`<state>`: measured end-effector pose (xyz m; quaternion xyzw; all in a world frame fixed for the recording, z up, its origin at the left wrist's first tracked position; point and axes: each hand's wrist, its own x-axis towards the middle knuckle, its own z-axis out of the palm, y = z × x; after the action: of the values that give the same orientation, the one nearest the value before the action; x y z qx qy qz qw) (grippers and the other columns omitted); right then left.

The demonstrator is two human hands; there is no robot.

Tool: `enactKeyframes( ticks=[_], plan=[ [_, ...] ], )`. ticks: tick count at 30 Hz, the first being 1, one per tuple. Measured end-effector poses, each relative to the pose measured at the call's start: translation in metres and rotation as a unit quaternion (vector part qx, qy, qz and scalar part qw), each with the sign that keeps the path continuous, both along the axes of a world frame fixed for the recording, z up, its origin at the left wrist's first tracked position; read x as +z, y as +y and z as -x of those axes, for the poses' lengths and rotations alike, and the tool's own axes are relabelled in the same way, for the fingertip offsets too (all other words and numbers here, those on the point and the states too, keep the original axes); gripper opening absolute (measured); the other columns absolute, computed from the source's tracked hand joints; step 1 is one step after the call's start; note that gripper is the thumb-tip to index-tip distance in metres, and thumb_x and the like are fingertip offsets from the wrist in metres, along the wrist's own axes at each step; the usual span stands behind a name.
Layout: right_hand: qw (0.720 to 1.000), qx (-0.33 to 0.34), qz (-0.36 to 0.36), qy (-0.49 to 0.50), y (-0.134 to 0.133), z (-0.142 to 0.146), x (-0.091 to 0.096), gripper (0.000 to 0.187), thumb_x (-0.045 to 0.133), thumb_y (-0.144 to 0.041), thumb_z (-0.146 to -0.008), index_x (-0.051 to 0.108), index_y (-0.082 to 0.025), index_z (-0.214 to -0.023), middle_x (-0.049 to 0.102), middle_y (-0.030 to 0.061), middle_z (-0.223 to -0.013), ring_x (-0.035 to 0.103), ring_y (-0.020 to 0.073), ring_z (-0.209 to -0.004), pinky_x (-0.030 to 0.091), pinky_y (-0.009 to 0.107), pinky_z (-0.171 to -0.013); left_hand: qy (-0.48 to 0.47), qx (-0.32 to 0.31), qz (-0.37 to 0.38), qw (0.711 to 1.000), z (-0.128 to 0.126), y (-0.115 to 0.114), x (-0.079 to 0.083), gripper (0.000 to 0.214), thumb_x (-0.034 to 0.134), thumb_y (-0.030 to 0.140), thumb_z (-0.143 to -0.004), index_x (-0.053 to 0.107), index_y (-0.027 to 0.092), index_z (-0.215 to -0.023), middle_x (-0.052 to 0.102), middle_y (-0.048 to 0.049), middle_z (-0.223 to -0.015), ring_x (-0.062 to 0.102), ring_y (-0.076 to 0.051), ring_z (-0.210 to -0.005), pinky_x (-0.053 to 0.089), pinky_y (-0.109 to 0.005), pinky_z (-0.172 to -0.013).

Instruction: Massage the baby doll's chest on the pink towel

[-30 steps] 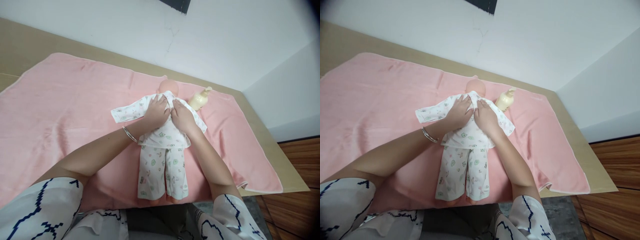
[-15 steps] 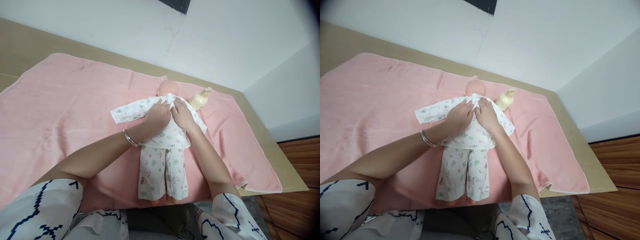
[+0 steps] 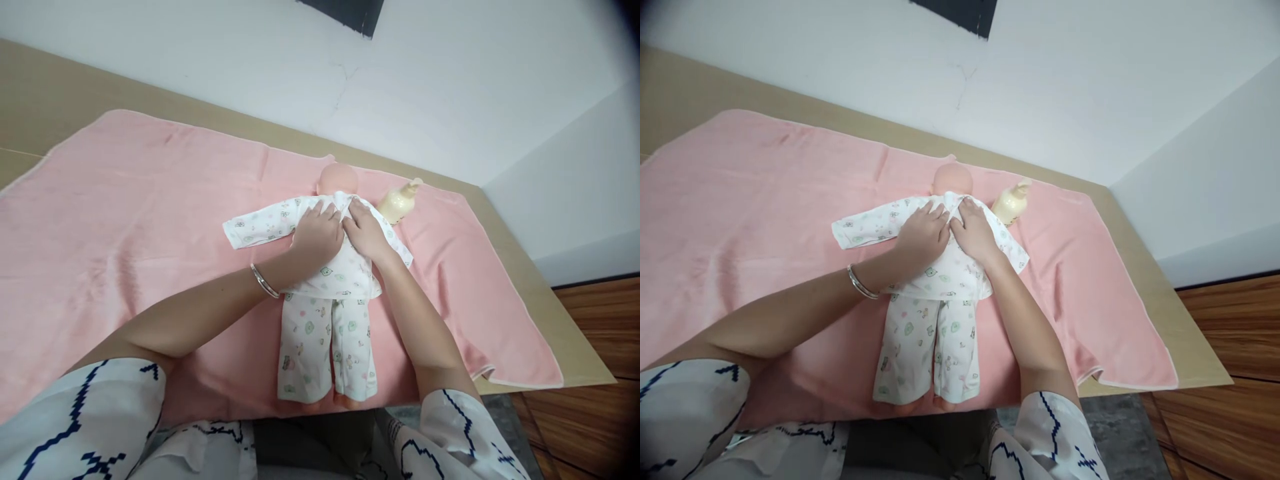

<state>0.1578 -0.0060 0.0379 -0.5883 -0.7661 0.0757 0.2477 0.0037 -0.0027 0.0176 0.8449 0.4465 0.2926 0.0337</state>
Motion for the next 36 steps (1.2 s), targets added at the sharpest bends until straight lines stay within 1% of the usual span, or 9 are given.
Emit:
enactKeyframes(
  ticks=[2,5,8,17,22,25,28,33,36],
  plan=[
    [1.000,0.008,0.005,0.009,0.001,0.000,-0.001,0.036,0.039,-0.026,-0.094,0.065,-0.018,-0.119,0.064,0.0115,-0.137,0.051,0.0275,-0.138,0.036,0.050,-0.120,-0.006,-0.004,0.016,1.000,0.002,0.001,0.004,0.043,0.038,0.018,-0.097,0.068,0.007,-0.125,0.067,-0.0166,-0.134,0.052,-0.034,-0.139,0.041,-0.049,-0.118],
    [0.999,-0.041,0.005,-0.006,-0.012,0.014,0.003,0.045,0.037,-0.028,-0.096,0.060,-0.012,-0.131,0.060,0.0170,-0.144,0.049,0.0311,-0.140,0.035,0.054,-0.121,-0.034,-0.004,0.068,0.997,0.008,0.015,0.009,0.039,0.040,0.017,-0.094,0.072,0.013,-0.117,0.070,-0.0119,-0.130,0.058,-0.028,-0.132,0.044,-0.045,-0.118],
    [0.996,-0.073,0.002,-0.041,-0.028,0.030,0.008,0.051,0.036,-0.027,-0.097,0.056,-0.006,-0.139,0.055,0.0213,-0.149,0.045,0.0335,-0.145,0.034,0.053,-0.122,-0.058,0.007,0.063,0.996,0.011,0.028,0.003,0.040,0.040,0.018,-0.094,0.068,0.009,-0.122,0.067,-0.0140,-0.135,0.057,-0.028,-0.133,0.040,-0.045,-0.121],
    [0.998,-0.043,-0.033,0.024,-0.010,0.001,0.003,0.049,0.037,-0.038,-0.101,0.060,-0.013,-0.136,0.060,0.0149,-0.146,0.049,0.0274,-0.143,0.037,0.048,-0.122,-0.178,0.032,0.029,0.983,0.007,0.032,-0.027,0.043,0.041,0.028,-0.097,0.064,0.016,-0.131,0.063,-0.0086,-0.144,0.052,-0.025,-0.139,0.037,-0.047,-0.122],
    [0.993,-0.068,-0.090,0.035,-0.015,0.005,0.009,0.051,0.041,-0.035,-0.099,0.049,-0.016,-0.146,0.043,0.0136,-0.160,0.033,0.0288,-0.153,0.028,0.053,-0.126,-0.210,0.039,0.019,0.977,0.007,0.032,-0.030,0.044,0.039,0.027,-0.097,0.067,0.012,-0.127,0.065,-0.0113,-0.140,0.054,-0.026,-0.136,0.039,-0.044,-0.121],
    [0.997,-0.032,-0.075,-0.013,-0.017,0.012,0.005,0.051,0.042,-0.034,-0.099,0.048,-0.019,-0.148,0.039,0.0103,-0.163,0.021,0.0289,-0.158,0.022,0.057,-0.128,-0.213,0.047,0.007,0.976,0.007,0.032,-0.032,0.043,0.039,0.026,-0.096,0.067,0.009,-0.124,0.067,-0.0135,-0.137,0.055,-0.026,-0.134,0.038,-0.043,-0.121],
    [0.999,0.007,-0.024,-0.024,-0.016,0.013,0.002,0.050,0.041,-0.035,-0.100,0.051,-0.018,-0.146,0.042,0.0110,-0.161,0.026,0.0285,-0.156,0.025,0.055,-0.127,-0.210,0.055,0.006,0.976,0.007,0.031,-0.032,0.042,0.039,0.025,-0.096,0.067,0.009,-0.124,0.067,-0.0142,-0.137,0.056,-0.026,-0.134,0.037,-0.043,-0.122],
    [0.996,-0.013,-0.083,-0.001,-0.017,0.012,0.004,0.054,0.041,-0.033,-0.099,0.044,-0.018,-0.151,0.035,0.0111,-0.165,0.025,0.0267,-0.157,0.024,0.055,-0.127,-0.204,0.056,0.009,0.977,0.007,0.030,-0.031,0.041,0.040,0.026,-0.097,0.066,0.012,-0.124,0.066,-0.0121,-0.138,0.055,-0.024,-0.135,0.036,-0.043,-0.122],
    [0.998,0.002,-0.051,-0.026,-0.018,0.015,0.003,0.052,0.041,-0.033,-0.099,0.049,-0.015,-0.147,0.039,0.0136,-0.163,0.027,0.0275,-0.156,0.024,0.055,-0.127,-0.201,0.061,0.012,0.978,0.007,0.029,-0.030,0.041,0.040,0.026,-0.097,0.066,0.012,-0.124,0.066,-0.0119,-0.138,0.054,-0.024,-0.135,0.035,-0.042,-0.122]
  ],
)
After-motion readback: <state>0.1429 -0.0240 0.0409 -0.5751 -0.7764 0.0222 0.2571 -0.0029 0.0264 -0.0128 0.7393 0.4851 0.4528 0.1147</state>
